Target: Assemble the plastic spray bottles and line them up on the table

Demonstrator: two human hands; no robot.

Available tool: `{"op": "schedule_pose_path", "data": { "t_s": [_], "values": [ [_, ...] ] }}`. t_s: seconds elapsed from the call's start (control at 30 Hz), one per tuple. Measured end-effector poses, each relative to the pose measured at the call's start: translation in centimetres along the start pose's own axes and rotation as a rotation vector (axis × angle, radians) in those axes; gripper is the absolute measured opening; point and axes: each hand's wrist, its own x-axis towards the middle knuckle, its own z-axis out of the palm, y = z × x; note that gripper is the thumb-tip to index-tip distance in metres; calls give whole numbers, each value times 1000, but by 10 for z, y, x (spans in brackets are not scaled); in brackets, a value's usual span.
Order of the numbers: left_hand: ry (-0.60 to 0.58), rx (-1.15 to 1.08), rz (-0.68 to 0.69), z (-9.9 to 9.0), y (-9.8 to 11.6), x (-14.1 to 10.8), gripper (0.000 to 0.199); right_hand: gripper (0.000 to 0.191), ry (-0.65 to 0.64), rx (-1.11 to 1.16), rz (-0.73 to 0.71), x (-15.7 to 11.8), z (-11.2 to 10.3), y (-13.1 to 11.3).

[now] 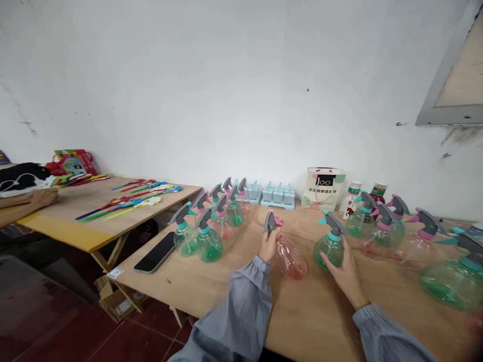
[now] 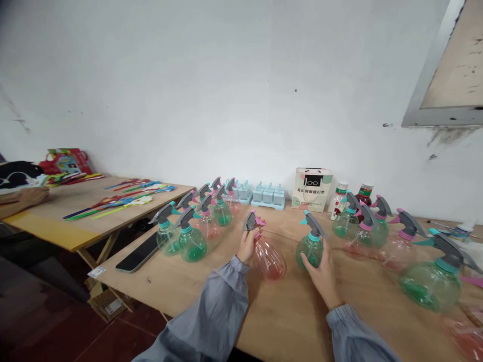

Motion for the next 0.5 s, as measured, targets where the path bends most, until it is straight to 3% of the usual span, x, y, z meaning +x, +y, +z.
{"op": "schedule_pose_path", "data": {
  "t_s": [0.07, 0.13, 0.2, 0.3, 0.4, 0.5],
  "values": [
    [13, 1, 3, 0, 0, 0, 30, 91, 91, -40, -88, 1, -2, -1],
    [21, -6, -3, 1, 0, 0, 32, 92, 251, -86, -253, -1, -7, -6],
    [22, -21, -32, 2, 1, -3, 35, 87, 319, -81, -445, -8, -10, -17],
    [-6, -40, -74, 5, 4, -9, 41, 74, 103, 27, -580, -26, -4, -37],
    [-40, -62, -69, 9, 6, -14, 43, 81, -148, 119, -509, -44, 13, -53],
    [-97, -74, -24, 11, 6, -15, 46, 87, -231, 129, -401, -52, 25, -57]
  ]
}}
